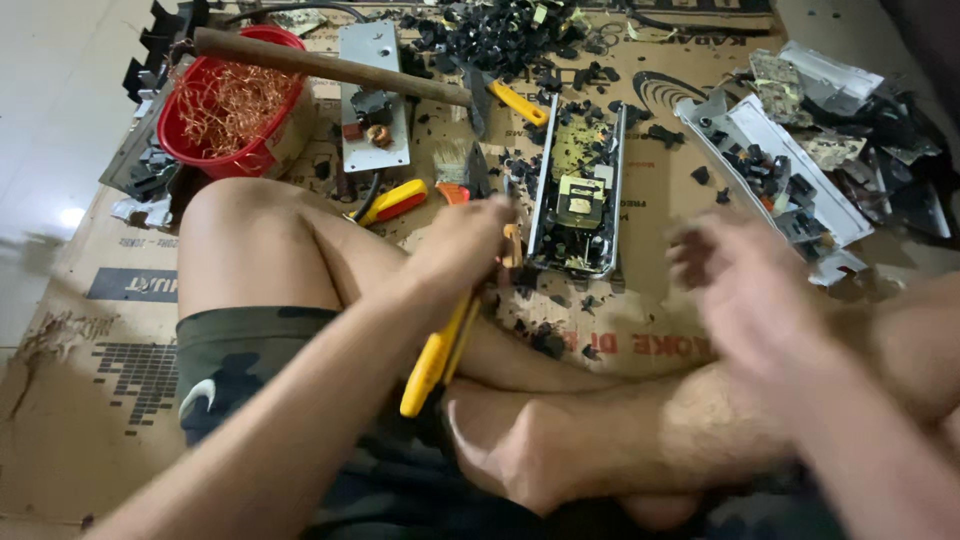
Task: The person sits on the floor and dismantles a metal electronic component, likely a power supply unit. They use a yellow utility knife to pry off parts and a hammer to break the casing and internal components. The person scrapes and breaks the device into smaller pieces, separating copper wire and other materials.
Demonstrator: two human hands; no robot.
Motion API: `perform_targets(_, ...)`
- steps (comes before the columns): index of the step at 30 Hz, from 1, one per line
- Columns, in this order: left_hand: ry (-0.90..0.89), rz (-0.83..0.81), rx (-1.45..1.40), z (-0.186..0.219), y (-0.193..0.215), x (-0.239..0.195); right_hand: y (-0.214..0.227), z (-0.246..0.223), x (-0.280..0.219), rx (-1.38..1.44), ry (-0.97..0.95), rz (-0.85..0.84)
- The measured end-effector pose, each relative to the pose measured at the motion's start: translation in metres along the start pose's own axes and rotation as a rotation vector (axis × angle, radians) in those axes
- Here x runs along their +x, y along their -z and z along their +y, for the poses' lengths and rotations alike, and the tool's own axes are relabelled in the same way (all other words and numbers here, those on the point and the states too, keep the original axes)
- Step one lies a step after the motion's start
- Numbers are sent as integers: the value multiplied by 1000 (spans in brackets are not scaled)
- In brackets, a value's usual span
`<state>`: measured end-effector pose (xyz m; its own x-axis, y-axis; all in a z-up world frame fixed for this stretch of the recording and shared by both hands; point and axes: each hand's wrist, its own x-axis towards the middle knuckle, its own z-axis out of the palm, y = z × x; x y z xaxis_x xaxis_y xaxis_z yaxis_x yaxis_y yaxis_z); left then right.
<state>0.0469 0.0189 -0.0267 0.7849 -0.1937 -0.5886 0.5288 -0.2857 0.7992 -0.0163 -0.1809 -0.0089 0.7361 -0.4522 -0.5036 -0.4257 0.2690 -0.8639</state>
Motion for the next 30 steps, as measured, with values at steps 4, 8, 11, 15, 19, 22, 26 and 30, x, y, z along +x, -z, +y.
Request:
perform_targets(4, 94, 90, -79, 21, 28, 13, 57, -30, 98, 34, 16, 143)
perform_targets(8, 109, 216, -135, 11, 47, 80, 128, -10, 229, -293, 168, 447)
perform_targets(11, 81, 286, -277, 8, 56, 104, 94, -10, 171, -751, 224, 507)
perform_targets(15, 57, 370, -5, -1, 58, 125, 22, 10, 106, -1059, 611, 39)
perform_targets(19, -26, 497, 470, -30, 64, 168, -24, 58, 107, -1138, 895, -258)
perform_targets(22, -92, 395, 338, -47, 64, 170, -45, 88, 118, -1125, 895, -401)
perform_targets(26, -104, 287, 388, -44, 48, 132, -48, 100, 126, -1200, 1009, -335)
perform_targets(30, -134, 313, 476, -38, 31, 103, -47, 109, 144, -1288, 1030, -255)
